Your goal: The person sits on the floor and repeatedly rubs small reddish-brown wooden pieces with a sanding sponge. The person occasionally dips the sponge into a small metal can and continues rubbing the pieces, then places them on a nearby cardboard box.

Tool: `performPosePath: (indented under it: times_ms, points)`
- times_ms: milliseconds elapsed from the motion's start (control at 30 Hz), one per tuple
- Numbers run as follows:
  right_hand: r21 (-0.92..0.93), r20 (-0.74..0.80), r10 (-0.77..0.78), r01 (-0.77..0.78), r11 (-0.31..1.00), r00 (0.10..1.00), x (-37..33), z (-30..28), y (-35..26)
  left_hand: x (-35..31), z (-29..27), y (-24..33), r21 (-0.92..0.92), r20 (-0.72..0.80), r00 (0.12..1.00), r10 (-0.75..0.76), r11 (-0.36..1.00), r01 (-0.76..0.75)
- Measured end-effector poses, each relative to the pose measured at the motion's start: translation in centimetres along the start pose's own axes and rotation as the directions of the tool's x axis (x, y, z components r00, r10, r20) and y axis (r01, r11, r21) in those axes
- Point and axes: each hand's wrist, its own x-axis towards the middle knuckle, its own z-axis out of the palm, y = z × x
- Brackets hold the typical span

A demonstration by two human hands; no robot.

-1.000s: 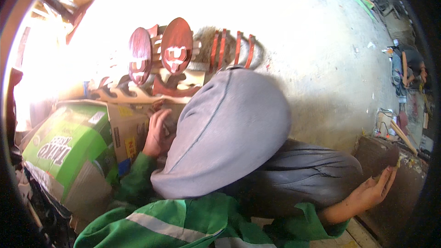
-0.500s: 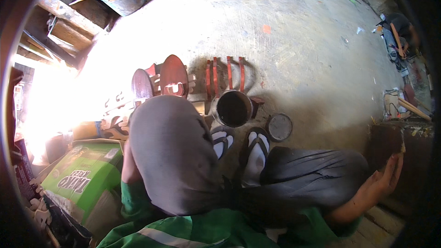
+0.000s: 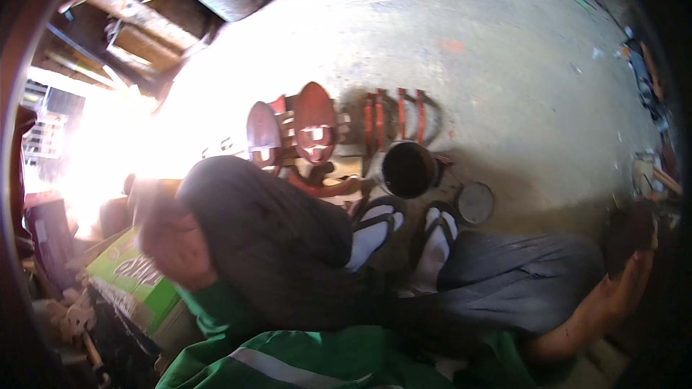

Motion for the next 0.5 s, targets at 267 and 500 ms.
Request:
performPosePath:
  times_ms: [267,500]
  points:
    - [0.432,0.118,0.3,-0.321,0.843,0.946,1.4,1.2,-5.2,1.5,-0.1,-1.0,-0.232,0.126,0.983,-0.133,0.959,0.16]
    - [0.837,0.363,0.458,-0.5,0.222,0.812,3.4,-0.8,-12.7,0.9,-0.9,-1.6,-0.392,0.186,0.981,-0.048,0.912,0.119]
